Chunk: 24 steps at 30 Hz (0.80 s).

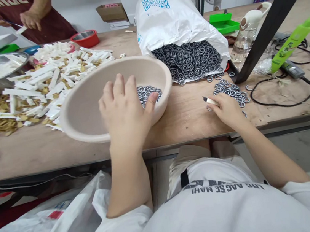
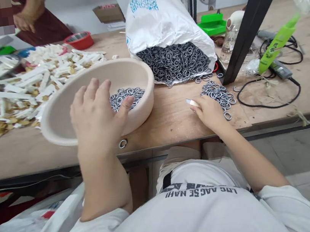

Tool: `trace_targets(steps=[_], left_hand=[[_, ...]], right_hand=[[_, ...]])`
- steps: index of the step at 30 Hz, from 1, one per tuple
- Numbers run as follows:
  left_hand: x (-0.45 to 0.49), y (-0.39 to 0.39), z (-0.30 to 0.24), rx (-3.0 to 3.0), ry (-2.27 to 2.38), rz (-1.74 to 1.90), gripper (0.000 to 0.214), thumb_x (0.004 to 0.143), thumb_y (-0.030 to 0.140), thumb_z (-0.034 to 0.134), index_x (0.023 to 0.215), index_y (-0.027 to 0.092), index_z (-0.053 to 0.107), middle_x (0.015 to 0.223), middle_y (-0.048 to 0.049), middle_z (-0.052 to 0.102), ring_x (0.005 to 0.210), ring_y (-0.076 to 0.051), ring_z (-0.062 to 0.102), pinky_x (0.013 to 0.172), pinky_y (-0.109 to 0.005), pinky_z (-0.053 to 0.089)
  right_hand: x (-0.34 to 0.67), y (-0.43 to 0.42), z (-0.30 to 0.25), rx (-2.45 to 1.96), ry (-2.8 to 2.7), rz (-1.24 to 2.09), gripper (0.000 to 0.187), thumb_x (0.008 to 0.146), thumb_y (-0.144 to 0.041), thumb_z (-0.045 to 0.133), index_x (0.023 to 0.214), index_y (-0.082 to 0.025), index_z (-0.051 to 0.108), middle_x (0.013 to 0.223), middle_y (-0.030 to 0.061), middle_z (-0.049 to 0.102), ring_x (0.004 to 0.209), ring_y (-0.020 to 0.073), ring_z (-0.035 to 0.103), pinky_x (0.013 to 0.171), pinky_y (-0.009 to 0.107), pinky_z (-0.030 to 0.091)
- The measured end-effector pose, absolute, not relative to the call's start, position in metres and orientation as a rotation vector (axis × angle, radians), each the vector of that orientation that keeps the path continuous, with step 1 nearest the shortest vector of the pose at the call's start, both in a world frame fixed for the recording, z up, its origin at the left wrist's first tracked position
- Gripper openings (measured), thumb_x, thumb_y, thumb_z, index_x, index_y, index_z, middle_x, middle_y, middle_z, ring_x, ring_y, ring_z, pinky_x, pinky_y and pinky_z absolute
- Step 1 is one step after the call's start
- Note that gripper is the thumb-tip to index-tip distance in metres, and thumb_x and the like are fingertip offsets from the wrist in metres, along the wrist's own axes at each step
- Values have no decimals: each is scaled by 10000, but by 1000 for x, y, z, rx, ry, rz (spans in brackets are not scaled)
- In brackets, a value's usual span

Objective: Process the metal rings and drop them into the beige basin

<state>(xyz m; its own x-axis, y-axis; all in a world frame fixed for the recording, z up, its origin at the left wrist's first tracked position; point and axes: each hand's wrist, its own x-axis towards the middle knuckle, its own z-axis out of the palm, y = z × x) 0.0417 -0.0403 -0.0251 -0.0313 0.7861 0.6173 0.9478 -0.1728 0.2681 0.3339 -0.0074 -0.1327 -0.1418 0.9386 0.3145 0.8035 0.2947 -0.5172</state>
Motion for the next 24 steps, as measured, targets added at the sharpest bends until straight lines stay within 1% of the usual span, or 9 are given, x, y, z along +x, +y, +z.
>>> trace_targets(steps=[2, 5, 6, 8, 9, 11, 14, 19, 24], left_hand=[[66, -47, -37, -2138, -1669, -1088, 382, 941, 418, 589, 1248, 197, 640, 1363, -159, 619, 1321, -348, 496, 1110, -521, 373], [112, -48, -66, -2529, -1475, -963, 304, 1018, 330, 444, 1040, 162, 697, 1103, -124, 716, 1067, -253, 616, 977, -403, 475], [127, -43, -77, -2624, -1477, -841, 331, 1029, 314, 415, 1011, 154, 704, 1078, -120, 721, 1032, -249, 621, 940, -386, 487], [152, -30, -100, -2747, -1488, -590, 336, 1032, 276, 399, 1119, 138, 693, 1194, -132, 699, 1092, -263, 608, 929, -375, 489], [162, -23, -110, -2782, -1472, -494, 339, 1028, 259, 404, 1210, 131, 660, 1280, -146, 663, 1138, -271, 593, 935, -376, 486], [176, -11, -126, -2830, -1421, -346, 356, 1019, 264, 438, 1296, 116, 605, 1314, -169, 632, 1164, -280, 581, 954, -387, 479], [182, -4, -140, -2849, -1386, -285, 312, 1009, 262, 463, 1232, 110, 621, 1205, -166, 658, 1112, -287, 595, 938, -396, 480], [174, -3, -144, -2871, -1515, -481, 193, 955, 251, 565, 1082, 119, 626, 1131, -157, 661, 1080, -297, 597, 909, -395, 480], [164, 0, -141, -3011, -1650, -841, 109, 879, 160, 623, 985, 167, 598, 960, -81, 688, 901, -233, 608, 819, -358, 465]], right_hand=[[335, -13, -130, -1353, -1724, 626, 353, 972, -468, 566, 1098, -203, 762, 841, 52, 648, 770, 190, 588, 710, 306, 438], [333, -21, -120, -1108, -1287, 1104, 433, 909, -596, 618, 1018, -209, 778, 701, -4, 532, 567, 109, 437, 523, 250, 341], [332, -24, -116, -1051, -1190, 1200, 434, 874, -606, 661, 994, -207, 784, 689, -12, 508, 544, 95, 399, 492, 240, 307], [329, -30, -109, -969, -1097, 1297, 423, 829, -598, 721, 953, -200, 797, 682, -13, 498, 538, 81, 380, 470, 231, 287], [328, -33, -106, -946, -1090, 1307, 419, 823, -594, 731, 947, -200, 801, 679, -11, 501, 541, 80, 386, 469, 229, 293], [328, -37, -103, -920, -1121, 1253, 401, 834, -583, 727, 942, -204, 805, 672, -9, 512, 549, 83, 407, 475, 230, 313], [328, -41, -106, -907, -1181, 1103, 356, 866, -555, 708, 851, -208, 788, 622, -14, 512, 535, 88, 416, 480, 237, 321], [324, -40, -116, -934, -1192, 1049, 422, 883, -565, 682, 670, -201, 674, 521, -32, 459, 467, 87, 369, 452, 246, 277], [326, -35, -120, -996, -1276, 1046, 401, 890, -552, 669, 711, -194, 652, 549, -44, 436, 487, 88, 335, 475, 251, 258]])
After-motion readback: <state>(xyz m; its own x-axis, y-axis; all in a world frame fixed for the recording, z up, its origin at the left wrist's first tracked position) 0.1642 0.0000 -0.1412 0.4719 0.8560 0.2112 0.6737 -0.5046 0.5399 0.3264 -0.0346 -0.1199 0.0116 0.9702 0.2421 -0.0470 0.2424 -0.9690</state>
